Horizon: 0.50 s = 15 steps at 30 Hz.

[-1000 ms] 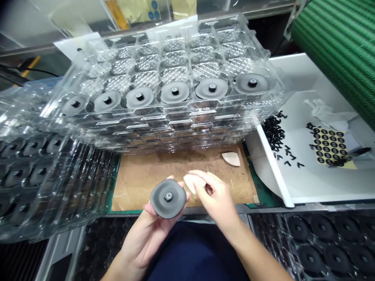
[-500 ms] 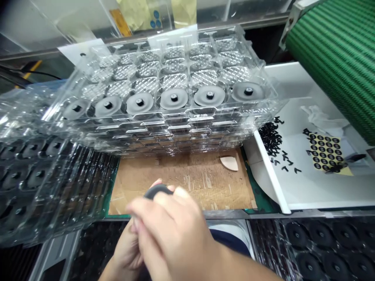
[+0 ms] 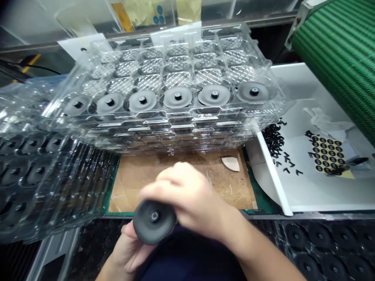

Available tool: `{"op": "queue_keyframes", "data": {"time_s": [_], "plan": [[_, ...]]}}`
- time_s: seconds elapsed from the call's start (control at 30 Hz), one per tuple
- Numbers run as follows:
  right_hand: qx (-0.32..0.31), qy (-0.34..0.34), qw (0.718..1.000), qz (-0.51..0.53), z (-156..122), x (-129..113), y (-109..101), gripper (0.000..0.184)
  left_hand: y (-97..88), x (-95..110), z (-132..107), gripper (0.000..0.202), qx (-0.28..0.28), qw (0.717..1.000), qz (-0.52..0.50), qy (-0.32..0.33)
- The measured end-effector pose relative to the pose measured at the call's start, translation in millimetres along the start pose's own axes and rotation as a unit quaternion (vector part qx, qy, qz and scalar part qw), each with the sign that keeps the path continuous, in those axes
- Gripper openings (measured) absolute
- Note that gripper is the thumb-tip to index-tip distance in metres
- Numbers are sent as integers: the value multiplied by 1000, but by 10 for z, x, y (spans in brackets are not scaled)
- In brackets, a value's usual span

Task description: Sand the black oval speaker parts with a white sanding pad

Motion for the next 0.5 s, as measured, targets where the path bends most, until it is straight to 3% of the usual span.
{"op": "queue_keyframes", "data": {"time_s": [0.07, 0.13, 0.2, 0.3, 0.4, 0.5], "plan": [[61, 150, 987, -3, -126, 343, 59, 24, -42, 3, -23, 51, -21, 999, -44, 1], [70, 283, 956, -22, -394, 680, 238, 25, -69, 5, -35, 52, -44, 996, -78, -2], [43, 338, 939, -37, -685, 938, 472, 28, -86, 8, -29, 51, -57, 995, -86, -2], [14, 356, 933, -41, -963, 1156, 674, 25, -89, 13, -2, 48, -76, 993, -91, 1], [27, 370, 928, -41, -924, 1075, 503, 23, -74, 4, 10, 49, -95, 992, -85, -6], [106, 336, 935, -43, -652, 634, 119, 22, -52, -20, 7, 52, -96, 992, -74, -19]]}}
Point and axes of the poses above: each hand's wrist, its own z-axis towards the middle knuckle, its own y-axis out of the palm, x = y × z, the point moved 4 cm from there along z, towards the middle knuckle, and after that the axes turned 6 degrees about y, right-handed, at the moved point
